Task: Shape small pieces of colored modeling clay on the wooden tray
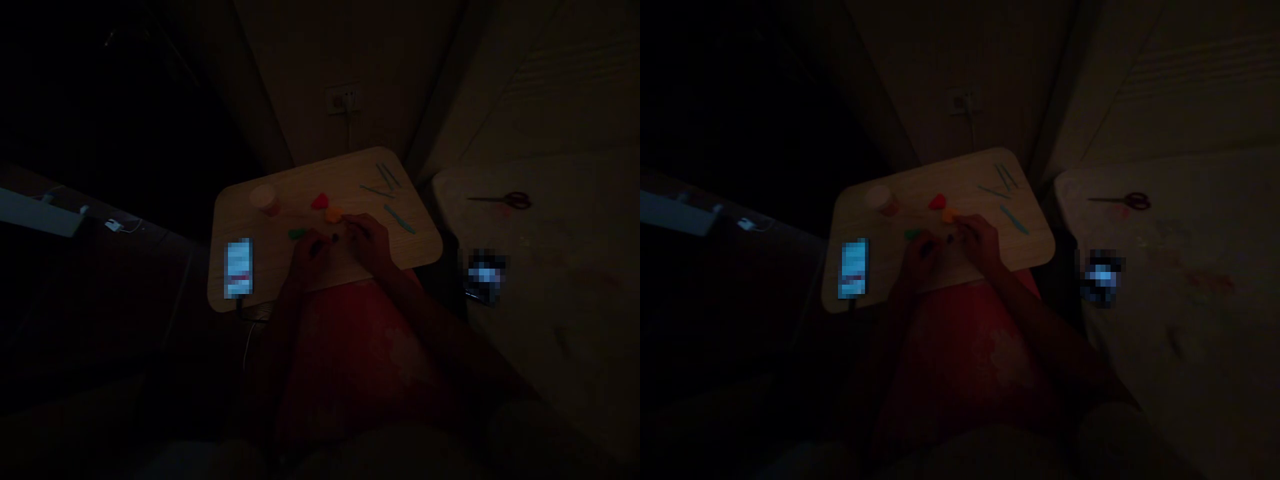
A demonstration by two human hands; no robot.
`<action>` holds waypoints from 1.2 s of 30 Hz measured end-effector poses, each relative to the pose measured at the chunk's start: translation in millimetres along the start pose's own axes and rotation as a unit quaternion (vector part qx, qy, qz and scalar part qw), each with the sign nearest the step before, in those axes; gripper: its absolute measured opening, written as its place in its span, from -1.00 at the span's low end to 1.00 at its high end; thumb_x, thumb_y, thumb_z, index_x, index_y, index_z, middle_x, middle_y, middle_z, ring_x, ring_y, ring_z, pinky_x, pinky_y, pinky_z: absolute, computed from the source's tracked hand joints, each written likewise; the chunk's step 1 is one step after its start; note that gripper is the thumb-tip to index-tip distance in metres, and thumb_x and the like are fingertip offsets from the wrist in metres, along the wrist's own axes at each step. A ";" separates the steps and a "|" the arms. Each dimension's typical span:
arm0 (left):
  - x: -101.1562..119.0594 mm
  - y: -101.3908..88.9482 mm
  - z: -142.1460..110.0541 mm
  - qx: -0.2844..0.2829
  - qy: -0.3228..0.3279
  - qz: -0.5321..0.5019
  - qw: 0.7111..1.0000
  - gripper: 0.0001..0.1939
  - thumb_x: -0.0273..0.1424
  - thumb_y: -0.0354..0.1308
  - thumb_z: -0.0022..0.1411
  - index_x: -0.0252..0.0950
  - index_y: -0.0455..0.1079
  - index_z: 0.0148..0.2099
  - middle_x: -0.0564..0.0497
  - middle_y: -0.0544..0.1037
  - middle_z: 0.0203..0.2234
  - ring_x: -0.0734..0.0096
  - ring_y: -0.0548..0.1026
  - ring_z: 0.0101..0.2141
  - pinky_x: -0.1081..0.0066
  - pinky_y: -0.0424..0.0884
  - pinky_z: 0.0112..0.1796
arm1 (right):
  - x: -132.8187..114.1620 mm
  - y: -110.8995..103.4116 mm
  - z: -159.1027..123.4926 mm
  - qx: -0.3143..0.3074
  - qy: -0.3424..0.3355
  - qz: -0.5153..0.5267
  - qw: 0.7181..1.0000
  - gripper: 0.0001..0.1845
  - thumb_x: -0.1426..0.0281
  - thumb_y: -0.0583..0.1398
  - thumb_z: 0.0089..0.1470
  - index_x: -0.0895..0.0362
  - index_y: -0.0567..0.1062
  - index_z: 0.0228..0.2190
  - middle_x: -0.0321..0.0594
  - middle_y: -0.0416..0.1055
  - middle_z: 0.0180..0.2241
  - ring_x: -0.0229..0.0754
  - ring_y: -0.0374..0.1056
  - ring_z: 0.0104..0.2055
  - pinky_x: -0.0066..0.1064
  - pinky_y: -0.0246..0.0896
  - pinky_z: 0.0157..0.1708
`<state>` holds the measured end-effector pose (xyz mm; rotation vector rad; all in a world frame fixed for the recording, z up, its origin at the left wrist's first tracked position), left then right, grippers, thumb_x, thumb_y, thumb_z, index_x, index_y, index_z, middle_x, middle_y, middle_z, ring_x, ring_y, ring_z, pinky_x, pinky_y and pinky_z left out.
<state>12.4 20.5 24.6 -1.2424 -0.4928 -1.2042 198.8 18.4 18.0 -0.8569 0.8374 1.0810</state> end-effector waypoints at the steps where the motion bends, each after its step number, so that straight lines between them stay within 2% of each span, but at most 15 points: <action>1: 0.0 -0.2 0.1 0.001 0.001 0.001 1.000 -0.92 -0.41 0.18 0.30 -0.26 0.43 -0.29 0.02 0.47 -0.36 0.38 0.41 -0.33 0.37 0.34 -0.27 | 0.5 -0.1 0.1 0.005 -0.005 0.005 1.000 -0.72 0.34 0.17 0.24 0.01 0.65 -0.11 -0.14 0.59 -0.18 -0.11 0.50 -0.13 -0.22 0.43 -0.08; 4: 0.3 -0.1 0.3 0.001 0.002 0.006 1.000 -0.90 -0.38 0.18 0.31 -0.26 0.43 -0.29 0.02 0.47 -0.36 0.38 0.41 -0.33 0.37 0.33 -0.27 | 2.7 1.3 -1.3 0.011 0.003 0.033 0.999 -0.69 0.34 0.17 0.23 0.01 0.61 -0.04 -0.13 0.59 -0.15 -0.11 0.51 -0.14 -0.21 0.45 -0.10; 7: 0.6 0.3 0.4 0.005 0.001 0.005 1.000 -0.88 -0.36 0.17 0.32 -0.25 0.43 -0.30 0.02 0.48 -0.36 0.37 0.41 -0.32 0.36 0.34 -0.24 | 4.9 4.2 -4.0 0.003 0.062 0.074 0.995 -0.65 0.28 0.17 0.25 0.02 0.52 0.05 -0.19 0.59 -0.24 -0.19 0.49 -0.36 -0.31 0.44 -0.30; 8: 0.7 0.4 0.4 0.006 0.001 0.003 1.000 -0.88 -0.36 0.17 0.31 -0.25 0.43 -0.30 0.02 0.48 -0.36 0.37 0.41 -0.33 0.36 0.34 -0.25 | 5.1 4.8 -4.7 -0.001 0.081 0.077 0.994 -0.67 0.25 0.17 0.25 0.03 0.52 0.02 -0.22 0.59 -0.31 -0.21 0.46 -0.43 -0.34 0.41 -0.36; 11: 1.0 0.5 0.0 0.004 -0.001 -0.002 1.000 -0.90 -0.39 0.16 0.31 -0.26 0.44 -0.29 0.02 0.48 -0.36 0.38 0.41 -0.34 0.36 0.34 -0.27 | 4.2 4.7 -5.2 -0.008 0.104 0.048 0.993 -0.78 0.22 0.21 0.23 0.08 0.59 -0.25 -0.28 0.51 -0.50 -0.23 0.38 -0.52 -0.38 0.32 -0.45; 14: 1.4 0.2 -0.2 0.004 -0.004 0.001 1.000 -0.90 -0.38 0.17 0.31 -0.25 0.44 -0.29 0.01 0.49 -0.35 0.35 0.42 -0.31 0.34 0.36 -0.24 | 4.5 3.7 -4.0 -0.009 0.088 0.023 0.996 -0.83 0.26 0.27 0.15 0.08 0.63 -0.35 -0.25 0.55 -0.46 -0.21 0.42 -0.45 -0.36 0.36 -0.36; 18: 2.0 0.0 -0.1 0.004 -0.011 0.007 1.000 -0.90 -0.38 0.17 0.30 -0.26 0.44 -0.29 0.02 0.48 -0.36 0.36 0.42 -0.31 0.35 0.35 -0.24 | 5.7 3.5 -3.4 0.001 0.067 0.035 0.997 -0.81 0.31 0.31 0.09 0.05 0.66 -0.23 -0.17 0.63 -0.21 -0.14 0.53 -0.21 -0.31 0.44 -0.19; 20: 2.2 -0.1 0.0 0.005 -0.012 0.007 1.000 -0.90 -0.39 0.17 0.30 -0.26 0.43 -0.30 0.02 0.47 -0.36 0.37 0.41 -0.32 0.36 0.34 -0.26 | 5.8 4.4 -3.8 -0.001 0.076 0.056 0.996 -0.76 0.31 0.30 0.10 0.06 0.65 -0.17 -0.14 0.63 -0.16 -0.13 0.55 -0.18 -0.31 0.45 -0.18; 25: 1.2 0.2 -0.2 -0.003 -0.009 0.003 1.000 -0.92 -0.41 0.17 0.29 -0.26 0.44 -0.29 0.02 0.46 -0.37 0.37 0.40 -0.34 0.37 0.32 -0.29 | 5.5 6.1 -3.9 -0.007 0.090 0.084 0.992 -0.79 0.32 0.27 0.14 0.08 0.63 -0.18 -0.15 0.63 -0.21 -0.15 0.56 -0.22 -0.31 0.47 -0.18; 31: -0.2 -0.2 -0.3 0.000 -0.006 0.006 1.000 -0.93 -0.41 0.17 0.28 -0.26 0.44 -0.29 0.01 0.48 -0.35 0.34 0.42 -0.31 0.33 0.36 -0.22 | 6.1 5.7 -3.2 -0.020 0.078 0.062 0.995 -0.73 0.35 0.27 0.12 0.05 0.62 -0.12 -0.15 0.65 -0.16 -0.12 0.57 -0.15 -0.28 0.47 -0.11; 36: 2.0 -0.6 -0.1 -0.006 -0.011 0.004 1.000 -0.91 -0.40 0.16 0.31 -0.25 0.44 -0.28 0.00 0.50 -0.33 0.34 0.43 -0.29 0.32 0.37 -0.20 | 4.9 5.1 -2.9 -0.016 0.073 0.038 0.997 -0.82 0.31 0.30 0.09 0.07 0.67 -0.26 -0.14 0.65 -0.23 -0.12 0.56 -0.21 -0.28 0.45 -0.15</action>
Point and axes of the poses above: each hand's wrist, its own z-axis towards the middle knuckle, its own y-axis out of the palm, x = y × z, the point moved 3 cm from there along z, towards the middle knuckle
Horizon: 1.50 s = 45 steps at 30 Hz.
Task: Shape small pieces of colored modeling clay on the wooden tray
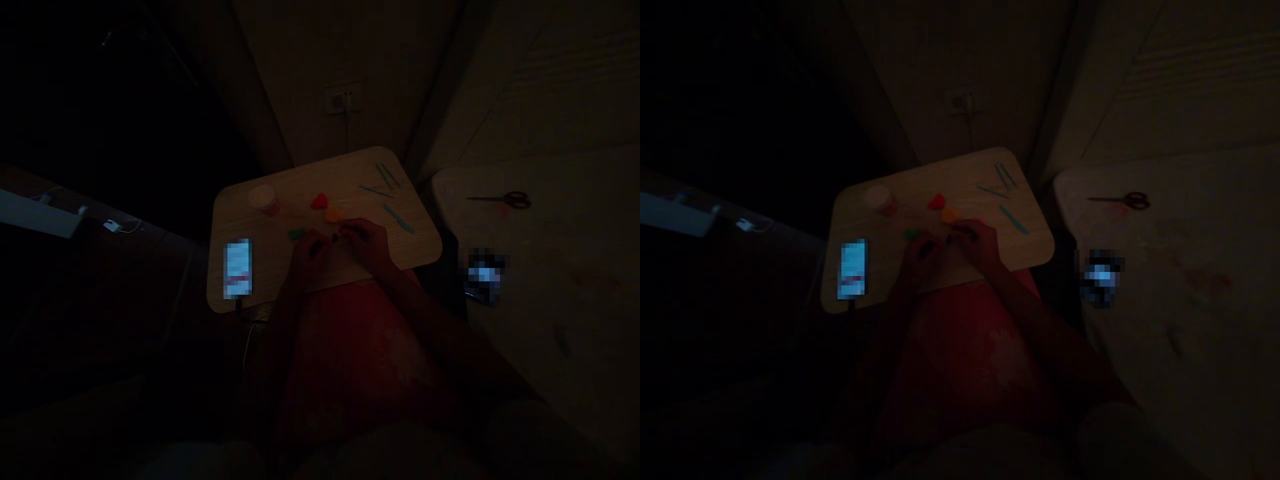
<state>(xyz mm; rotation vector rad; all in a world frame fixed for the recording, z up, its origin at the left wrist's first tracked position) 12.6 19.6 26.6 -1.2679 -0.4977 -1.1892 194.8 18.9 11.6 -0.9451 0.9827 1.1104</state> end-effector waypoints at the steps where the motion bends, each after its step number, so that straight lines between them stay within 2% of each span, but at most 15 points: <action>1: 0.2 0.0 0.0 0.001 0.001 -0.001 1.000 -0.91 -0.40 0.16 0.31 -0.25 0.44 -0.28 0.00 0.50 -0.33 0.34 0.44 -0.29 0.32 0.37 -0.20 | -0.3 0.0 0.0 0.002 0.003 -0.002 1.000 -0.82 0.30 0.31 0.08 0.07 0.67 -0.27 -0.15 0.65 -0.24 -0.13 0.55 -0.24 -0.29 0.44 -0.18; 8: -1.5 0.6 0.1 0.010 0.012 -0.002 1.000 -0.89 -0.37 0.18 0.30 -0.26 0.43 -0.30 0.02 0.46 -0.38 0.35 0.41 -0.33 0.34 0.32 -0.26 | -6.1 -1.6 0.0 0.007 0.005 -0.031 0.999 -0.82 0.23 0.35 0.04 0.09 0.64 -0.40 -0.21 0.60 -0.40 -0.18 0.46 -0.38 -0.37 0.34 -0.35; 14: 1.4 0.0 0.6 0.006 0.005 0.003 1.000 -0.90 -0.40 0.17 0.30 -0.25 0.43 -0.30 0.02 0.47 -0.37 0.35 0.42 -0.32 0.33 0.35 -0.24 | -6.5 -1.7 -0.8 0.002 0.003 -0.030 1.000 -0.66 0.23 0.20 0.21 0.09 0.58 -0.53 -0.28 0.46 -0.58 -0.21 0.34 -0.47 -0.35 0.29 -0.34; 16: 2.0 0.0 0.7 0.005 0.000 0.006 1.000 -0.90 -0.39 0.17 0.30 -0.24 0.43 -0.31 0.02 0.48 -0.37 0.35 0.42 -0.32 0.33 0.35 -0.25 | -5.2 -1.9 -0.7 0.002 0.003 -0.034 0.999 -0.65 0.23 0.16 0.25 0.10 0.61 -0.48 -0.26 0.49 -0.54 -0.19 0.37 -0.43 -0.33 0.31 -0.30; 21: 1.1 0.0 -0.1 0.005 -0.002 0.005 1.000 -0.91 -0.38 0.17 0.30 -0.25 0.43 -0.29 0.02 0.48 -0.36 0.36 0.41 -0.33 0.35 0.35 -0.27 | -3.5 -3.1 1.1 -0.002 -0.018 -0.032 0.999 -0.71 0.31 0.13 0.24 0.06 0.65 -0.17 -0.19 0.59 -0.29 -0.15 0.46 -0.28 -0.30 0.38 -0.18; 24: -0.9 0.0 -0.4 0.005 0.004 0.000 1.000 -0.94 -0.43 0.18 0.29 -0.25 0.44 -0.28 0.02 0.49 -0.35 0.36 0.42 -0.31 0.35 0.35 -0.25 | -2.3 -1.8 1.6 -0.008 -0.025 -0.020 0.999 -0.71 0.35 0.17 0.19 0.04 0.65 -0.13 -0.16 0.61 -0.20 -0.15 0.49 -0.21 -0.29 0.39 -0.14; 26: -1.7 0.3 -0.4 0.004 0.014 -0.007 1.000 -0.95 -0.44 0.18 0.28 -0.25 0.44 -0.28 0.02 0.49 -0.34 0.36 0.43 -0.30 0.35 0.35 -0.23 | -0.4 -0.2 1.3 -0.010 -0.010 -0.007 1.000 -0.77 0.32 0.23 0.15 0.05 0.67 -0.20 -0.16 0.63 -0.22 -0.14 0.50 -0.23 -0.30 0.40 -0.18; 28: -2.0 0.4 -0.4 0.008 0.022 -0.012 1.000 -0.95 -0.44 0.18 0.28 -0.26 0.44 -0.28 0.02 0.48 -0.35 0.36 0.43 -0.30 0.35 0.34 -0.23 | 1.2 1.1 0.6 -0.012 0.008 -0.008 1.000 -0.83 0.27 0.30 0.09 0.06 0.67 -0.31 -0.18 0.62 -0.32 -0.15 0.48 -0.30 -0.32 0.38 -0.26; 31: -1.7 0.7 -0.4 0.014 0.019 -0.011 1.000 -0.93 -0.42 0.18 0.29 -0.25 0.44 -0.29 0.02 0.47 -0.36 0.36 0.42 -0.32 0.35 0.33 -0.25 | 1.2 0.7 -0.3 -0.010 0.026 -0.020 0.999 -0.78 0.20 0.32 0.06 0.09 0.63 -0.46 -0.24 0.54 -0.49 -0.19 0.38 -0.45 -0.35 0.29 -0.38; 34: -1.5 1.1 -0.4 0.008 0.008 -0.007 1.000 -0.91 -0.41 0.18 0.30 -0.25 0.43 -0.30 0.02 0.48 -0.35 0.35 0.42 -0.32 0.34 0.34 -0.25 | -1.9 -1.2 -0.3 -0.009 0.018 -0.037 0.999 -0.66 0.18 0.25 0.15 0.08 0.54 -0.57 -0.31 0.41 -0.62 -0.23 0.27 -0.51 -0.33 0.26 -0.34; 36: -1.5 1.0 -0.2 0.005 0.003 -0.005 1.000 -0.92 -0.42 0.18 0.29 -0.25 0.43 -0.29 0.02 0.49 -0.35 0.35 0.43 -0.31 0.34 0.35 -0.23 | -4.2 -2.4 0.1 -0.006 0.002 -0.051 0.999 -0.59 0.20 0.18 0.23 0.08 0.50 -0.60 -0.31 0.37 -0.62 -0.22 0.27 -0.49 -0.30 0.27 -0.26; 40: -1.0 0.3 0.3 0.006 0.004 -0.009 1.000 -0.93 -0.42 0.18 0.29 -0.25 0.46 -0.28 0.01 0.52 -0.34 0.33 0.46 -0.29 0.32 0.37 -0.21 | -5.6 -2.7 1.1 -0.012 -0.012 -0.052 0.999 -0.62 0.24 0.09 0.30 0.09 0.61 -0.41 -0.26 0.45 -0.51 -0.18 0.35 -0.40 -0.27 0.29 -0.17; 45: -1.6 2.1 -1.2 -0.006 0.003 -0.005 1.000 -0.84 -0.40 0.12 0.34 -0.27 0.53 -0.21 -0.04 0.61 -0.25 0.30 0.53 -0.22 0.29 0.42 -0.11 | -6.9 -3.0 2.5 -0.012 -0.073 -0.044 0.996 -0.69 0.30 0.10 0.29 0.05 0.64 -0.16 -0.15 0.57 -0.23 -0.12 0.45 -0.19 -0.25 0.34 -0.09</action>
Point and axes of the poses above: each hand's wrist, its own z-axis towards the middle knuckle, its own y-axis out of the palm, x = y × z, the point moved 3 cm from there along z, towards the middle knuckle
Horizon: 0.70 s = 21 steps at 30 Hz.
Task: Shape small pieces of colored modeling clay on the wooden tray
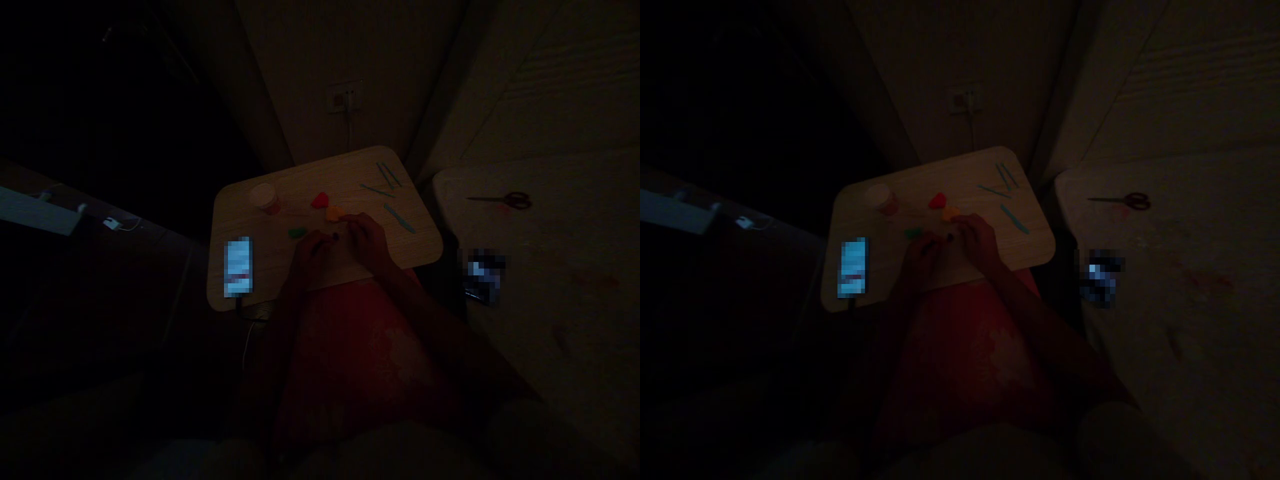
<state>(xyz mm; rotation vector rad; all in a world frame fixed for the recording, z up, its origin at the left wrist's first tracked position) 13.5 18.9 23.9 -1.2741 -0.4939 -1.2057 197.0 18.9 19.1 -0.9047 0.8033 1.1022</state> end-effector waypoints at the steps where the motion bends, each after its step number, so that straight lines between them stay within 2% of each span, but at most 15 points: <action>1: -0.7 0.8 -0.6 -0.001 -0.003 0.004 1.000 -0.83 -0.41 0.11 0.34 -0.27 0.54 -0.20 -0.04 0.62 -0.25 0.30 0.54 -0.22 0.30 0.43 -0.11 | 0.0 0.1 0.1 -0.002 -0.011 0.002 1.000 -0.72 0.31 0.13 0.27 0.05 0.64 -0.15 -0.15 0.57 -0.21 -0.12 0.45 -0.17 -0.24 0.35 -0.09; 4: -2.0 3.9 -2.3 -0.003 -0.016 0.021 1.000 -0.81 -0.40 0.11 0.34 -0.27 0.56 -0.17 -0.03 0.65 -0.26 0.33 0.55 -0.26 0.35 0.43 -0.17 | 1.8 1.6 -0.5 -0.012 -0.008 0.006 1.000 -0.79 0.33 0.26 0.15 0.04 0.65 -0.17 -0.16 0.58 -0.21 -0.13 0.46 -0.19 -0.27 0.37 -0.15; 7: 0.5 6.0 -3.4 0.007 -0.035 0.055 0.998 -0.81 -0.37 0.12 0.35 -0.27 0.56 -0.16 0.00 0.64 -0.32 0.37 0.52 -0.36 0.40 0.39 -0.28 | 4.2 2.7 -1.7 -0.006 0.031 0.011 0.999 -0.87 0.27 0.34 0.08 0.06 0.64 -0.33 -0.21 0.57 -0.32 -0.16 0.44 -0.29 -0.33 0.33 -0.27; 10: 5.4 7.9 -4.0 0.015 -0.064 0.120 0.991 -0.78 -0.26 0.23 0.30 -0.24 0.53 -0.07 0.08 0.53 -0.52 0.40 0.41 -0.51 0.41 0.28 -0.43 | 2.7 2.2 -2.6 0.009 0.049 0.021 0.999 -0.71 0.22 0.26 0.17 0.09 0.54 -0.52 -0.27 0.47 -0.51 -0.21 0.35 -0.41 -0.34 0.27 -0.30; 13: 9.7 12.9 -3.7 0.008 -0.061 0.199 0.978 -0.67 -0.17 0.27 0.28 -0.21 0.49 0.02 0.06 0.55 -0.47 0.34 0.47 -0.45 0.39 0.30 -0.39 | -0.7 2.0 -2.8 0.004 0.043 0.027 0.999 -0.55 0.20 0.13 0.29 0.09 0.40 -0.61 -0.31 0.32 -0.59 -0.23 0.24 -0.47 -0.32 0.21 -0.30; 15: 10.0 18.2 -2.7 -0.003 -0.048 0.233 0.971 -0.63 -0.18 0.29 0.27 -0.20 0.45 0.06 0.00 0.61 -0.35 0.30 0.53 -0.37 0.36 0.35 -0.32 | -0.3 1.5 -2.7 0.016 0.051 0.028 0.998 -0.57 0.18 0.09 0.31 0.08 0.37 -0.56 -0.29 0.31 -0.55 -0.21 0.25 -0.43 -0.33 0.19 -0.32; 17: 8.4 22.7 -1.1 0.001 -0.045 0.253 0.966 -0.61 -0.19 0.32 0.25 -0.22 0.45 0.07 -0.06 0.63 -0.24 0.24 0.55 -0.29 0.32 0.39 -0.24 | 2.4 1.1 -2.5 0.039 0.054 0.026 0.997 -0.69 0.19 0.11 0.30 0.07 0.41 -0.44 -0.27 0.37 -0.46 -0.19 0.30 -0.36 -0.34 0.22 -0.29; 19: 6.7 25.8 0.9 0.007 -0.043 0.258 0.965 -0.63 -0.21 0.32 0.25 -0.25 0.45 0.04 -0.11 0.62 -0.14 0.20 0.55 -0.21 0.29 0.41 -0.17 | 5.5 0.2 -2.3 0.074 0.040 0.023 0.996 -0.81 0.21 0.17 0.24 0.06 0.44 -0.32 -0.23 0.42 -0.35 -0.16 0.34 -0.27 -0.32 0.27 -0.22; 21: 6.9 27.2 2.8 0.015 -0.032 0.268 0.963 -0.70 -0.24 0.30 0.28 -0.26 0.46 -0.01 -0.12 0.59 -0.13 0.20 0.53 -0.18 0.29 0.42 -0.16 | 8.2 1.2 -2.0 0.067 0.025 0.022 0.997 -0.84 0.23 0.17 0.23 0.05 0.45 -0.25 -0.19 0.44 -0.28 -0.13 0.37 -0.19 -0.30 0.31 -0.16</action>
Point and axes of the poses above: each hand's wrist, its own z-axis towards the middle knuckle, its own y-axis out of the palm, x = y × z, the point moved 3 cm from there along z, towards the middle knuckle
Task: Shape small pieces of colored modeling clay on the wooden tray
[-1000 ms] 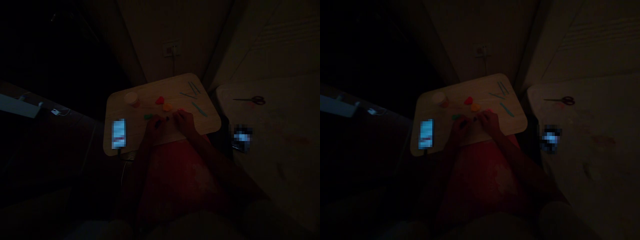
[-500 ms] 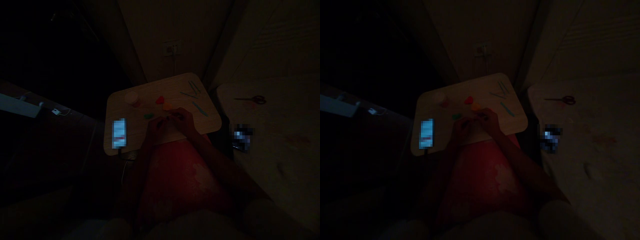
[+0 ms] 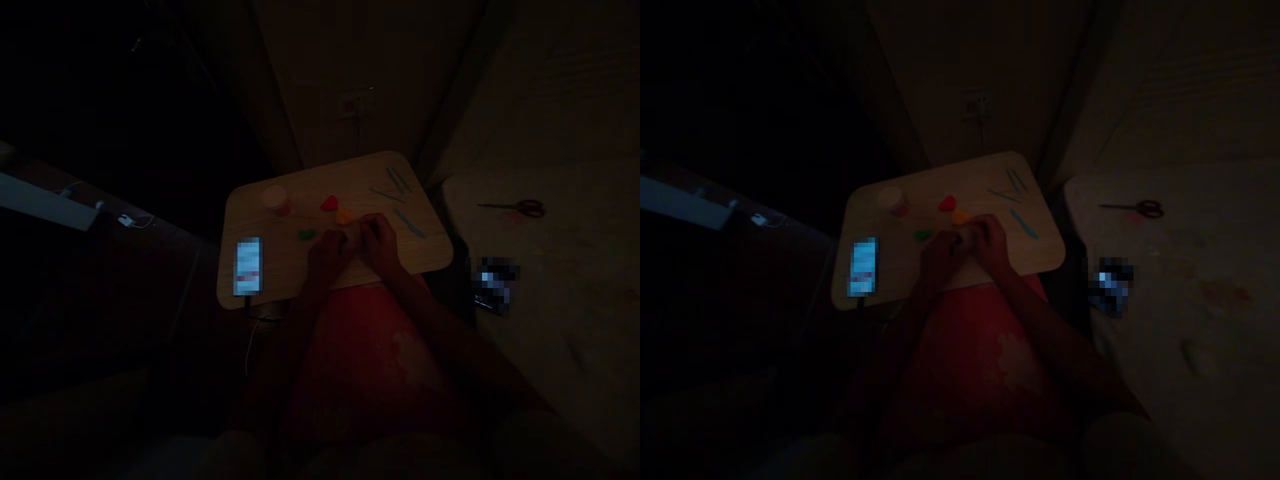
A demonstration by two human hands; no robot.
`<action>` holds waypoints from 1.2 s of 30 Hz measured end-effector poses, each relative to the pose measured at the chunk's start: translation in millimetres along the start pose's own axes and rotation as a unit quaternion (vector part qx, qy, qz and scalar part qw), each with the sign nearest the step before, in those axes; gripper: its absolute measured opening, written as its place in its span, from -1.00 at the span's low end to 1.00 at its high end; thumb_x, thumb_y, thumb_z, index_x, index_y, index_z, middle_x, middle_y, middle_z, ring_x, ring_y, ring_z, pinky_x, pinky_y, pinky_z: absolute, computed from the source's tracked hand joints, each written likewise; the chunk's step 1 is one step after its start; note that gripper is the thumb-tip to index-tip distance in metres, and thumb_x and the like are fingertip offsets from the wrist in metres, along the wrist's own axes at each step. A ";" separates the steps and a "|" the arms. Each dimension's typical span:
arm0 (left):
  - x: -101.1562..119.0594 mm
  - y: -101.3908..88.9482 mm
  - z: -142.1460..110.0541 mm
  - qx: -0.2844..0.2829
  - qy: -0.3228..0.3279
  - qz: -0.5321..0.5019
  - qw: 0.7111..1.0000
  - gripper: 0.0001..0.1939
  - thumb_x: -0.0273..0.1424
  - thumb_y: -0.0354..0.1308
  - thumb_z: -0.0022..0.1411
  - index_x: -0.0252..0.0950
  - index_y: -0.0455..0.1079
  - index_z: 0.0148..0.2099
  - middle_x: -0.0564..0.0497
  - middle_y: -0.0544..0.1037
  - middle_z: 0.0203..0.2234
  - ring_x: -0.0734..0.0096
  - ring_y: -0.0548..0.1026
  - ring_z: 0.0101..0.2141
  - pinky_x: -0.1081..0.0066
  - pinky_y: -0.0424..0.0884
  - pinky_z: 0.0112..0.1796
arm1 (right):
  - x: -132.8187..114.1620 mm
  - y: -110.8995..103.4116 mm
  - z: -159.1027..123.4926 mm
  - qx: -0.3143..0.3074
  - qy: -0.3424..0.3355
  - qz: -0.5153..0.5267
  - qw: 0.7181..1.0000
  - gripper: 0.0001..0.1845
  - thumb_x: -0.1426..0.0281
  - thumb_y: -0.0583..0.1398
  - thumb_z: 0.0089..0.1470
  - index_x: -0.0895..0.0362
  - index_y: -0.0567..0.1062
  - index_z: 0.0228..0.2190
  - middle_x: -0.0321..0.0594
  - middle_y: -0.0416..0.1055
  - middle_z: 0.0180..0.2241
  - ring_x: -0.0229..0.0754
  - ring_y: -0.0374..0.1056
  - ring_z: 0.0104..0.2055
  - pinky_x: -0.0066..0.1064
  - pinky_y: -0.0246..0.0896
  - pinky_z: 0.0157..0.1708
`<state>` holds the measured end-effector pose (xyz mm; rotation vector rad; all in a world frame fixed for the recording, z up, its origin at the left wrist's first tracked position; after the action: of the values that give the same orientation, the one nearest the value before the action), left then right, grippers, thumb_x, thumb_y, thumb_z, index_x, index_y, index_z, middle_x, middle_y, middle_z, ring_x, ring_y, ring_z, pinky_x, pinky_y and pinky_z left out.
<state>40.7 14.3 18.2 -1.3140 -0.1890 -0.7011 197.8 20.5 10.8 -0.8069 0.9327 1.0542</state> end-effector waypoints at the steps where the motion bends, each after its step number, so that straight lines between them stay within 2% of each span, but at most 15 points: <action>1: 0.6 -0.2 0.7 0.006 0.004 0.004 1.000 -0.75 -0.26 0.27 0.30 -0.26 0.47 -0.04 -0.12 0.57 -0.14 0.21 0.52 -0.18 0.29 0.42 -0.15 | 0.9 0.2 0.1 -0.005 -0.006 -0.001 1.000 -0.84 0.24 0.17 0.23 0.05 0.46 -0.24 -0.18 0.45 -0.26 -0.11 0.38 -0.16 -0.29 0.32 -0.14; 4: 1.3 -2.1 2.4 0.021 0.006 0.005 1.000 -0.88 -0.36 0.18 0.35 -0.28 0.47 -0.11 -0.14 0.53 -0.15 0.20 0.49 -0.16 0.27 0.43 -0.11 | 2.0 0.0 0.0 -0.015 -0.008 -0.002 1.000 -0.84 0.26 0.14 0.25 0.04 0.48 -0.23 -0.17 0.46 -0.23 -0.09 0.40 -0.14 -0.26 0.34 -0.12; 6: -0.4 -3.3 3.3 0.032 0.000 -0.012 0.999 -0.89 -0.41 0.14 0.36 -0.28 0.48 -0.12 -0.15 0.54 -0.16 0.18 0.49 -0.14 0.23 0.43 -0.07 | 2.4 0.3 -0.1 -0.025 0.003 0.007 1.000 -0.84 0.27 0.14 0.25 0.04 0.49 -0.22 -0.17 0.49 -0.23 -0.10 0.41 -0.16 -0.26 0.35 -0.14; 10: -9.2 -5.0 5.2 0.055 -0.016 -0.123 0.991 -0.87 -0.43 0.17 0.34 -0.27 0.52 -0.12 -0.11 0.61 -0.19 0.21 0.54 -0.16 0.22 0.44 -0.03 | 2.8 2.5 -0.6 -0.043 0.028 0.034 0.998 -0.86 0.31 0.20 0.20 0.05 0.50 -0.20 -0.19 0.54 -0.22 -0.14 0.45 -0.21 -0.29 0.35 -0.18; 13: -18.3 -7.8 5.6 0.089 -0.082 -0.245 0.962 -0.88 -0.41 0.19 0.32 -0.25 0.56 -0.15 -0.05 0.67 -0.24 0.27 0.58 -0.20 0.29 0.47 -0.08 | 1.4 3.6 -0.9 -0.054 0.049 0.032 0.997 -0.87 0.31 0.26 0.14 0.06 0.53 -0.24 -0.21 0.57 -0.26 -0.15 0.47 -0.24 -0.30 0.37 -0.20; 16: -20.6 -9.7 4.1 0.110 -0.140 -0.329 0.927 -0.89 -0.39 0.22 0.29 -0.24 0.57 -0.19 -0.03 0.68 -0.25 0.28 0.60 -0.19 0.30 0.49 -0.08 | -3.5 4.0 -0.7 -0.078 0.040 0.013 0.996 -0.88 0.30 0.29 0.11 0.06 0.59 -0.29 -0.21 0.60 -0.30 -0.15 0.49 -0.26 -0.30 0.39 -0.21; 18: -18.1 -9.7 2.7 0.115 -0.154 -0.365 0.911 -0.88 -0.37 0.21 0.29 -0.23 0.57 -0.20 -0.02 0.68 -0.27 0.30 0.60 -0.19 0.31 0.50 -0.08 | -6.6 3.5 -0.6 -0.086 0.028 0.008 0.996 -0.88 0.30 0.30 0.10 0.06 0.62 -0.32 -0.21 0.62 -0.28 -0.14 0.50 -0.24 -0.30 0.40 -0.20; 23: -14.0 -7.1 0.5 0.126 -0.170 -0.405 0.889 -0.89 -0.37 0.25 0.23 -0.23 0.56 -0.19 -0.02 0.67 -0.25 0.32 0.60 -0.20 0.33 0.51 -0.09 | -6.6 4.0 -1.7 -0.098 0.039 0.044 0.993 -0.85 0.26 0.35 0.06 0.05 0.63 -0.31 -0.22 0.64 -0.29 -0.17 0.52 -0.29 -0.32 0.44 -0.24; 29: -17.3 -3.9 1.5 0.121 -0.170 -0.393 0.896 -0.90 -0.38 0.30 0.16 -0.25 0.54 -0.24 -0.01 0.66 -0.31 0.31 0.60 -0.23 0.31 0.53 -0.12 | 0.4 5.7 -3.0 -0.097 0.045 0.062 0.992 -0.79 0.24 0.42 0.00 0.03 0.64 -0.29 -0.20 0.64 -0.26 -0.14 0.55 -0.26 -0.29 0.47 -0.21; 33: -15.5 -7.0 0.2 0.119 -0.146 -0.370 0.910 -0.86 -0.36 0.30 0.18 -0.25 0.55 -0.18 -0.03 0.67 -0.24 0.29 0.61 -0.18 0.28 0.54 -0.08 | 0.6 4.6 -3.3 -0.093 0.054 0.056 0.993 -0.80 0.24 0.42 -0.01 0.04 0.65 -0.32 -0.20 0.65 -0.29 -0.13 0.55 -0.27 -0.28 0.47 -0.20; 36: -12.4 -9.4 -1.2 0.092 -0.116 -0.354 0.923 -0.84 -0.37 0.29 0.20 -0.24 0.59 -0.16 -0.05 0.69 -0.19 0.26 0.62 -0.14 0.24 0.54 -0.04 | -2.3 2.9 -2.6 -0.082 0.054 0.048 0.994 -0.81 0.24 0.42 -0.02 0.05 0.66 -0.34 -0.21 0.65 -0.32 -0.13 0.55 -0.29 -0.28 0.46 -0.22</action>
<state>25.4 16.9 19.3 -1.1333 -0.9360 -1.1005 194.0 18.3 11.6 -0.9707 0.9929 1.1907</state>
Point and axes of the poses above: each hand's wrist, its own z-axis towards the middle knuckle, its own y-axis out of the palm, x = y × z, the point moved 3 cm from there along z, towards the middle knuckle
